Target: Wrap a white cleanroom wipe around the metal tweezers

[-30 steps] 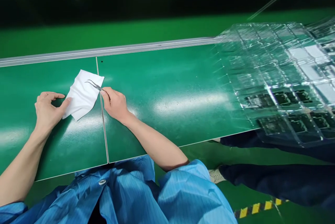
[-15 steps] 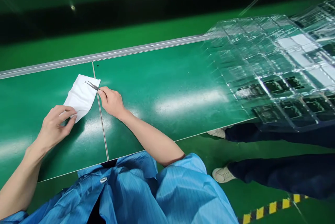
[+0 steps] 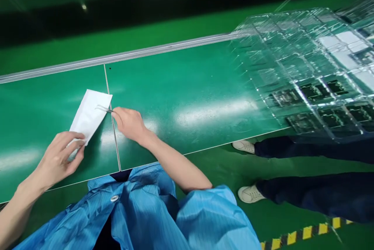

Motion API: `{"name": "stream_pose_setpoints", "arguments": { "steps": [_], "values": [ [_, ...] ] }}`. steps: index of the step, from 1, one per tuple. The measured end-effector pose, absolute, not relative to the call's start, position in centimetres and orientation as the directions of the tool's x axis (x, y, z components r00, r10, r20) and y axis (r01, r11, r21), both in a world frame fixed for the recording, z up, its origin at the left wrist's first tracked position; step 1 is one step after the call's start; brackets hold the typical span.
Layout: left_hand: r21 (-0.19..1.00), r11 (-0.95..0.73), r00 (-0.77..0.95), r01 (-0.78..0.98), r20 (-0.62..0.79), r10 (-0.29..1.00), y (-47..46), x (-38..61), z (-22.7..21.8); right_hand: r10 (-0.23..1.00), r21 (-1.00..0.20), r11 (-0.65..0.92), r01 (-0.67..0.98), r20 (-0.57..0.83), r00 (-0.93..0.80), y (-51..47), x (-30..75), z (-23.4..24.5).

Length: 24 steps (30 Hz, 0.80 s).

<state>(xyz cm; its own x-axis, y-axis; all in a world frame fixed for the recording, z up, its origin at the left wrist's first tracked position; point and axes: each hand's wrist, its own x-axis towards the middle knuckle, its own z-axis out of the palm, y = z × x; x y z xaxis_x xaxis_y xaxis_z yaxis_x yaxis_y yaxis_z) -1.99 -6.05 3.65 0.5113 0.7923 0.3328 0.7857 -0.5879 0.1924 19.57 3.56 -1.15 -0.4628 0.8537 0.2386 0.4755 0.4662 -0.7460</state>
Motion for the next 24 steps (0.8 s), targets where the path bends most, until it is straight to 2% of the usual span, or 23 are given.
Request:
{"name": "stream_pose_setpoints", "arguments": {
  "steps": [5,10,13,16,21,24],
  "values": [
    [0.326,-0.532,0.449,0.781,0.298,0.842,-10.4,-0.6,3.0,0.803,-0.611,0.586,0.532,0.349,-0.484,-4.5,21.9,-1.1],
    [0.415,-0.456,0.340,0.788,0.324,0.883,-13.0,0.2,1.4,0.863,-0.611,0.504,0.610,0.334,-0.379,-9.4,23.0,-0.9],
    [0.437,-0.444,0.296,0.782,0.367,0.882,-13.4,0.8,1.1,0.863,-0.596,0.505,0.624,0.326,-0.386,-9.6,23.0,-0.8],
    [0.426,-0.444,0.296,0.788,0.371,0.880,-13.1,1.3,1.2,0.841,-0.577,0.539,0.614,0.333,-0.426,-8.8,22.8,-0.7],
    [0.326,-0.437,0.339,0.838,0.317,0.886,-12.6,1.1,1.4,0.841,-0.589,0.537,0.604,0.319,-0.437,-8.0,22.2,-0.8],
    [0.326,-0.445,0.350,0.834,0.311,0.883,-12.4,0.7,1.3,0.838,-0.578,0.542,0.611,0.315,-0.446,-8.1,22.0,-0.8]
  ]
}}
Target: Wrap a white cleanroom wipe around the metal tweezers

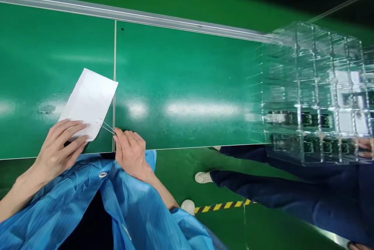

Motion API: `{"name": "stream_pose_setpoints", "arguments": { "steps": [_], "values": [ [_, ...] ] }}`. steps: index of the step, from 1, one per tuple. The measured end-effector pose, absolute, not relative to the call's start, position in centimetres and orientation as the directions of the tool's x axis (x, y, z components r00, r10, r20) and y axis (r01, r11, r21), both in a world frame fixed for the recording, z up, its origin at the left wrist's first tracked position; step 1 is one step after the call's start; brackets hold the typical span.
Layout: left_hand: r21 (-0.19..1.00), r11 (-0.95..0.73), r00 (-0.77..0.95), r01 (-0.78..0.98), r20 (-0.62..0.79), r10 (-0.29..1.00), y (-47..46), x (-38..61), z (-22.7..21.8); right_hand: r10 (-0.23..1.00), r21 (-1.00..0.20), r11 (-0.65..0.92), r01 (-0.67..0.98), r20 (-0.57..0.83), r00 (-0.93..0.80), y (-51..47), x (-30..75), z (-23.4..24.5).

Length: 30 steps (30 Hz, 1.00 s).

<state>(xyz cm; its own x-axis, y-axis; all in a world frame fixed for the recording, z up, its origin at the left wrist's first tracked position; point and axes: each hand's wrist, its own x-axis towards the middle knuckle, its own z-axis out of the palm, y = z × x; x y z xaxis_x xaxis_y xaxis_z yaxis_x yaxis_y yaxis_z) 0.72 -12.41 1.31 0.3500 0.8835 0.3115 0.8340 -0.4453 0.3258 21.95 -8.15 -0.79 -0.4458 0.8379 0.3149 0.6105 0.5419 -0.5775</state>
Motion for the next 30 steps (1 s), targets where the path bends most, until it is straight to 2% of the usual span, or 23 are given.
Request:
{"name": "stream_pose_setpoints", "arguments": {
  "steps": [5,8,11,14,18,22,26,30],
  "values": [
    [0.441,-0.474,0.327,0.762,0.370,0.870,-12.3,1.2,1.0,0.830,-0.577,0.552,0.602,0.309,-0.465,-8.6,21.8,-0.4],
    [0.449,-0.502,0.321,0.739,0.421,0.849,-12.4,1.5,0.8,0.823,-0.580,0.562,0.589,0.318,-0.471,-8.9,22.0,-0.1],
    [0.475,-0.466,0.264,0.746,0.432,0.862,-12.5,1.7,0.3,0.820,-0.592,0.563,0.576,0.314,-0.478,-9.2,22.2,0.0],
    [0.556,-0.402,0.168,0.728,0.423,0.890,-12.3,1.6,-0.1,0.817,-0.603,0.564,0.564,0.307,-0.488,-9.7,22.5,0.0],
    [0.689,-0.342,0.139,0.639,0.334,0.932,-11.8,1.2,0.2,0.795,-0.569,0.599,0.564,0.332,-0.508,-10.2,22.8,-0.3],
    [0.782,-0.277,0.216,0.558,0.185,0.959,-11.3,0.4,1.2,0.746,-0.450,0.666,0.595,0.417,-0.520,-10.3,22.7,-0.8],
    [0.766,-0.266,0.286,0.585,0.113,0.952,-11.0,0.2,2.2,0.677,-0.314,0.726,0.612,0.482,-0.556,-9.8,22.4,-1.8],
    [0.637,-0.337,0.354,0.694,0.106,0.929,-11.1,0.4,2.5,0.626,-0.261,0.764,0.590,0.517,-0.583,-9.1,22.1,-2.2]
  ]
}}
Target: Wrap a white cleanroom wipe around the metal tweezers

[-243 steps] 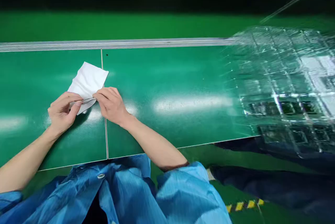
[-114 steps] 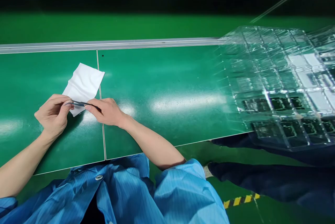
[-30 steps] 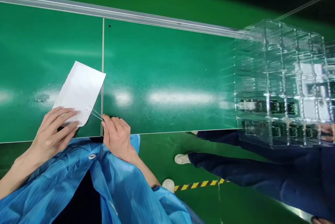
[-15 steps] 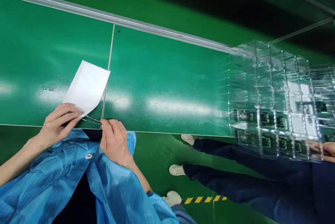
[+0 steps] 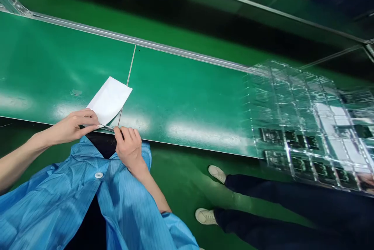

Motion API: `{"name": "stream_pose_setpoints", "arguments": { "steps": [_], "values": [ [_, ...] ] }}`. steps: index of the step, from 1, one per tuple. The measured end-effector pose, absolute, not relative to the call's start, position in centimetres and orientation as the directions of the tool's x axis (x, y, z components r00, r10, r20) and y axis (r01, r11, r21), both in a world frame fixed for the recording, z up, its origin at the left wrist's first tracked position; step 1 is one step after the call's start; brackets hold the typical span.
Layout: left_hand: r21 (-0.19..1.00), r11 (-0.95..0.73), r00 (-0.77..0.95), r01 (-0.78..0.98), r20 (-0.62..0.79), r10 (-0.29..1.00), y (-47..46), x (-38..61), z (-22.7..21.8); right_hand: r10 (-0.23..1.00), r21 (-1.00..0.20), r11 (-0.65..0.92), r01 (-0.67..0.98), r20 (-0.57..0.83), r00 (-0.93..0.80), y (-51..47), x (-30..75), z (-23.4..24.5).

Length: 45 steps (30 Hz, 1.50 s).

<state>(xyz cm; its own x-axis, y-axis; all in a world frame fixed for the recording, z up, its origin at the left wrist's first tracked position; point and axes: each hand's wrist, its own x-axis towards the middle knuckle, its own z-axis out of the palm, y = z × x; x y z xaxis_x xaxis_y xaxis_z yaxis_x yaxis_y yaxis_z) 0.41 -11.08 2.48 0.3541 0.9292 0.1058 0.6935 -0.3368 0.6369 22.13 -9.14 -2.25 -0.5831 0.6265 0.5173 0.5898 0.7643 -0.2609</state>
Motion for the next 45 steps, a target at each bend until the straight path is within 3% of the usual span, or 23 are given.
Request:
{"name": "stream_pose_setpoints", "arguments": {
  "steps": [4,11,19,32,45],
  "values": [
    [0.544,-0.388,0.365,0.744,0.154,0.918,-11.4,0.5,2.3,0.596,-0.246,0.790,0.562,0.522,-0.610,-8.8,21.9,-2.2],
    [0.558,-0.392,0.297,0.731,0.258,0.920,-11.8,0.8,2.6,0.611,-0.287,0.783,0.552,0.519,-0.597,-9.0,21.8,-2.4],
    [0.751,-0.315,0.341,0.580,0.127,0.932,-11.1,0.9,2.9,0.655,-0.370,0.754,0.543,0.480,-0.583,-9.2,21.8,-2.1],
    [0.792,-0.144,0.491,0.593,-0.215,0.844,-7.7,1.1,4.7,0.671,-0.467,0.739,0.486,0.438,-0.598,-9.3,21.9,-1.5],
    [0.808,-0.157,0.449,0.568,-0.145,0.882,-8.6,0.8,4.3,0.680,-0.484,0.726,0.489,0.393,-0.620,-9.6,21.8,-0.9]
  ]
}}
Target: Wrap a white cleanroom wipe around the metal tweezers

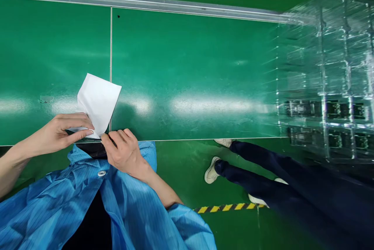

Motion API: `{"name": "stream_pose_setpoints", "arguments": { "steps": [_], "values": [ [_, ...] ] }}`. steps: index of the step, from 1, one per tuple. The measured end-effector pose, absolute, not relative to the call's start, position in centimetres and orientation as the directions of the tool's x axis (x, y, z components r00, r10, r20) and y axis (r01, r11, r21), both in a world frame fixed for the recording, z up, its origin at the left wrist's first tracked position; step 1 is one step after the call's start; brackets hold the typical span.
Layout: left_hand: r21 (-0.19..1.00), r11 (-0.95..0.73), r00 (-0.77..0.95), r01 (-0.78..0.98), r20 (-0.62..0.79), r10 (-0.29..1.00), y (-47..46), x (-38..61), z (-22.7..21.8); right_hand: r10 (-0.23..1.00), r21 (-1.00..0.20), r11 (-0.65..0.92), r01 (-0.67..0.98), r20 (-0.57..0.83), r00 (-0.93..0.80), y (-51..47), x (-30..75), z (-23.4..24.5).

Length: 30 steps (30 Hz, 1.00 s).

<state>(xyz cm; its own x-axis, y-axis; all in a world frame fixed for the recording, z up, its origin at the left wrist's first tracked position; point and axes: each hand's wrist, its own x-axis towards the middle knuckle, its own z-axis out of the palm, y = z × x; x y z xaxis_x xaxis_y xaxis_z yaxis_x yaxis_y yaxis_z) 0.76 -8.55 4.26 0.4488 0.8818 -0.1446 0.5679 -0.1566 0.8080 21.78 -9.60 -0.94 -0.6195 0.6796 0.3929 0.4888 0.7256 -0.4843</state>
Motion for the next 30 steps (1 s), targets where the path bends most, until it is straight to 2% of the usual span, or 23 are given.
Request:
{"name": "stream_pose_setpoints", "arguments": {
  "steps": [6,10,13,17,19,22,24,27,30],
  "values": [
    [0.840,-0.133,0.448,0.527,-0.141,0.883,-8.0,0.7,4.7,0.726,-0.501,0.682,0.532,0.373,-0.578,-9.6,22.3,-0.9],
    [0.854,-0.150,0.423,0.498,-0.088,0.902,-8.0,0.1,5.9,0.782,-0.517,0.623,0.587,0.420,-0.461,-8.8,23.5,-0.8],
    [0.862,-0.125,0.373,0.491,-0.078,0.925,-8.5,-0.5,6.5,0.848,-0.616,0.528,0.584,0.426,-0.317,-8.3,24.5,-0.6],
    [0.889,-0.058,0.287,0.454,-0.085,0.954,-9.4,-1.0,6.8,0.923,-0.801,0.382,0.460,0.306,-0.232,-7.9,24.9,-0.1],
    [0.893,-0.031,0.269,0.449,-0.102,0.958,-9.6,-1.0,6.8,0.922,-0.855,0.358,0.376,0.260,-0.287,-7.5,24.5,0.2],
    [0.902,0.003,0.248,0.432,-0.122,0.961,-9.7,-1.2,6.7,0.862,-0.906,0.325,0.273,0.165,-0.479,-5.9,23.2,0.5],
    [0.916,0.025,0.238,0.401,-0.131,0.962,-9.8,-1.4,6.8,0.816,-0.907,0.301,0.295,0.085,-0.572,-4.4,22.3,0.5],
    [0.943,0.077,0.211,0.325,-0.152,0.966,-10.2,-1.6,6.9,0.801,-0.853,0.314,0.418,0.002,-0.598,-2.0,21.8,0.9],
    [0.974,0.182,0.065,0.136,-0.193,0.979,-10.7,-1.2,7.1,0.775,-0.822,0.366,0.437,0.010,-0.631,0.1,22.6,2.6]
  ]
}}
